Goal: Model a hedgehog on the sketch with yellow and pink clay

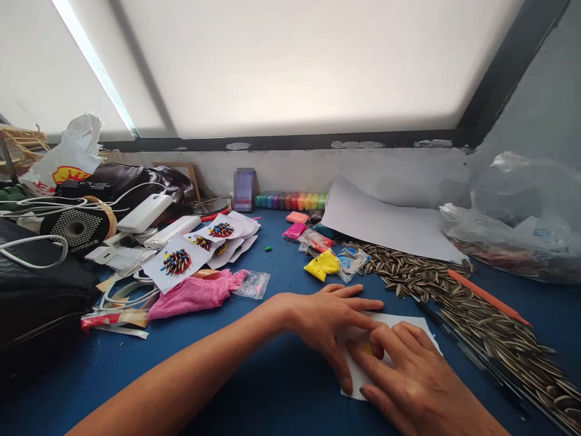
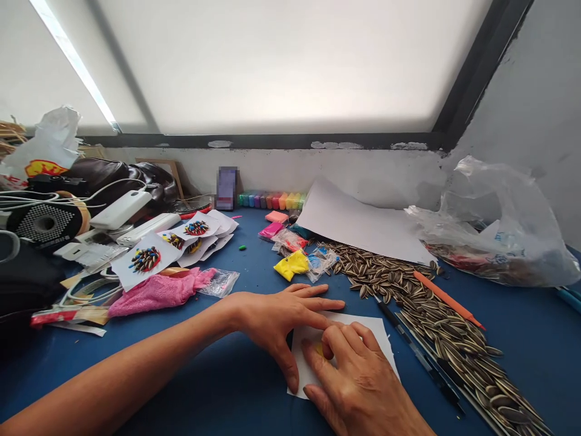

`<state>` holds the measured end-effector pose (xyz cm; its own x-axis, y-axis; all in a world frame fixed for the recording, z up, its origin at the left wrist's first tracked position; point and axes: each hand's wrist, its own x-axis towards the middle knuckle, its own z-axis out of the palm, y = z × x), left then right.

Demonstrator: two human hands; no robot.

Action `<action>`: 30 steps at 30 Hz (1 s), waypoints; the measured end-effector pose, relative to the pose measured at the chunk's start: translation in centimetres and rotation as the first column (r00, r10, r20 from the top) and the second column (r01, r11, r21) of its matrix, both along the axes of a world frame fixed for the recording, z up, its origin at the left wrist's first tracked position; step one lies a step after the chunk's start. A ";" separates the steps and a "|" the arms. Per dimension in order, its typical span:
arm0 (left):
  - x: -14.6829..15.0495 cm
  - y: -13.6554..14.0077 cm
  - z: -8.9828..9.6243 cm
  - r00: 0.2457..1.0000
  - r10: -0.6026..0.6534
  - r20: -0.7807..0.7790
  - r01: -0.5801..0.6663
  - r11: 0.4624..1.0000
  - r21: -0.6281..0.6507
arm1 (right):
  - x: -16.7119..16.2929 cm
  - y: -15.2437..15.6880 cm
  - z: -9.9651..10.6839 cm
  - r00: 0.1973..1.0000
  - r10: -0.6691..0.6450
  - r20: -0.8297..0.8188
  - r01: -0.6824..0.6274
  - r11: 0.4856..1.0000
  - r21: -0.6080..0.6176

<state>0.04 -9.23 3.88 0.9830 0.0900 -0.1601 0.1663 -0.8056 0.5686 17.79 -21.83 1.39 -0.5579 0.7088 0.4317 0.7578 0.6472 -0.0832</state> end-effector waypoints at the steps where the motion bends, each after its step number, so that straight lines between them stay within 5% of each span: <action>1: 0.0 0.0 0.1 1.000 0.003 -0.005 -0.003 1.000 -0.002 | -0.1 0.0 -0.1 1.000 -0.005 -0.014 0.006 1.000 0.006; 15: -0.1 0.1 -0.2 1.000 -0.013 0.018 0.013 1.000 0.015 | 0.0 -0.7 0.2 0.990 -0.097 -0.098 0.096 0.995 -0.011; 30: 0.0 0.1 -0.2 1.000 -0.007 0.002 0.007 1.000 0.027 | 0.1 -0.8 0.1 0.998 -0.043 -0.051 0.046 0.998 0.050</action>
